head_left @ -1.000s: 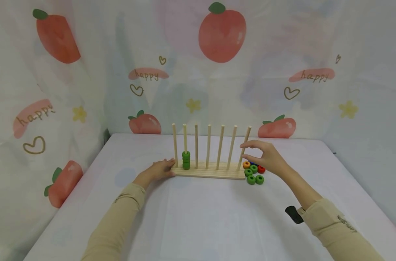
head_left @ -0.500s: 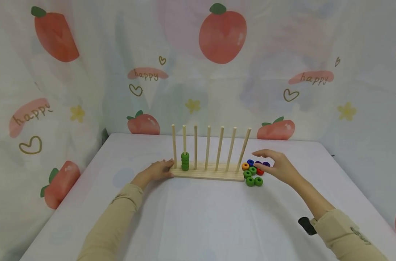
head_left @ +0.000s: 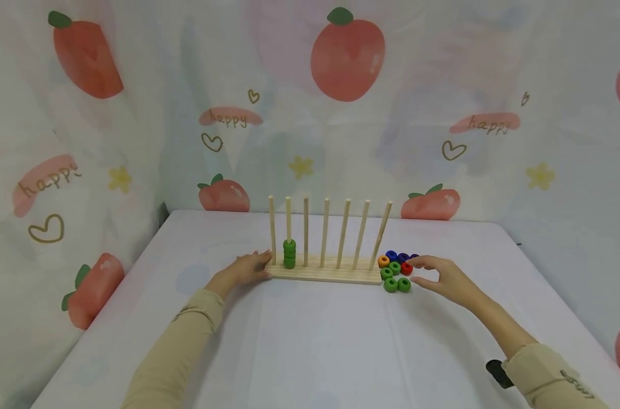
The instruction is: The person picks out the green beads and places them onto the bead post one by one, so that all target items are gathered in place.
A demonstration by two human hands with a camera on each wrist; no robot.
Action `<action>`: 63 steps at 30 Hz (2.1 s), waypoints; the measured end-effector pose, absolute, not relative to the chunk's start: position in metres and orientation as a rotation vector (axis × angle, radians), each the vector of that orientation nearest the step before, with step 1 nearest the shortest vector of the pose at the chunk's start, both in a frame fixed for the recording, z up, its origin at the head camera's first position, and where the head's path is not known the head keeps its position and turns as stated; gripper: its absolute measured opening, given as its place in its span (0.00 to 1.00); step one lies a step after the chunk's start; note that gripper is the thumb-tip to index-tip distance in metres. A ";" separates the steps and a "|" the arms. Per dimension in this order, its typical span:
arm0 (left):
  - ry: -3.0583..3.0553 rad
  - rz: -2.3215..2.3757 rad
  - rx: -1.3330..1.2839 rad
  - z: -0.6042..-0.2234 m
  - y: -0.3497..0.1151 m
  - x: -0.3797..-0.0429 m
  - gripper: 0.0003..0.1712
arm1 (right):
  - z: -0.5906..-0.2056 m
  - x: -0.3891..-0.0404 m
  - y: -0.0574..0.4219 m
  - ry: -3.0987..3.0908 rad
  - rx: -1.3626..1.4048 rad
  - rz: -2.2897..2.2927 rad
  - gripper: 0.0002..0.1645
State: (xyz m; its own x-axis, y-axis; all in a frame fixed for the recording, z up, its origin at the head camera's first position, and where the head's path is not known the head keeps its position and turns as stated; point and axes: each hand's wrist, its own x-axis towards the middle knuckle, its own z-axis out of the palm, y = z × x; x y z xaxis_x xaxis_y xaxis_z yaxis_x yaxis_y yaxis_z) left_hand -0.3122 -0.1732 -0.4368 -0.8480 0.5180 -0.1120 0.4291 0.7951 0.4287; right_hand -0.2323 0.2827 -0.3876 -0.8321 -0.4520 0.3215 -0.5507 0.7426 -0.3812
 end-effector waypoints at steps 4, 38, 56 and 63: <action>2.763 0.597 0.754 -0.438 -0.173 -0.312 0.39 | -0.392 -0.233 0.287 -2.778 0.774 0.752 0.22; 2.765 0.573 0.717 -0.438 -0.174 -0.310 0.38 | -0.419 -0.253 0.296 -3.055 0.796 0.919 0.24; 2.773 0.594 0.755 -0.441 -0.177 -0.312 0.39 | -0.423 -0.257 0.284 -3.104 0.650 0.769 0.23; 2.759 0.595 0.736 -0.443 -0.175 -0.315 0.39 | -0.421 -0.262 0.286 -3.118 0.649 0.718 0.18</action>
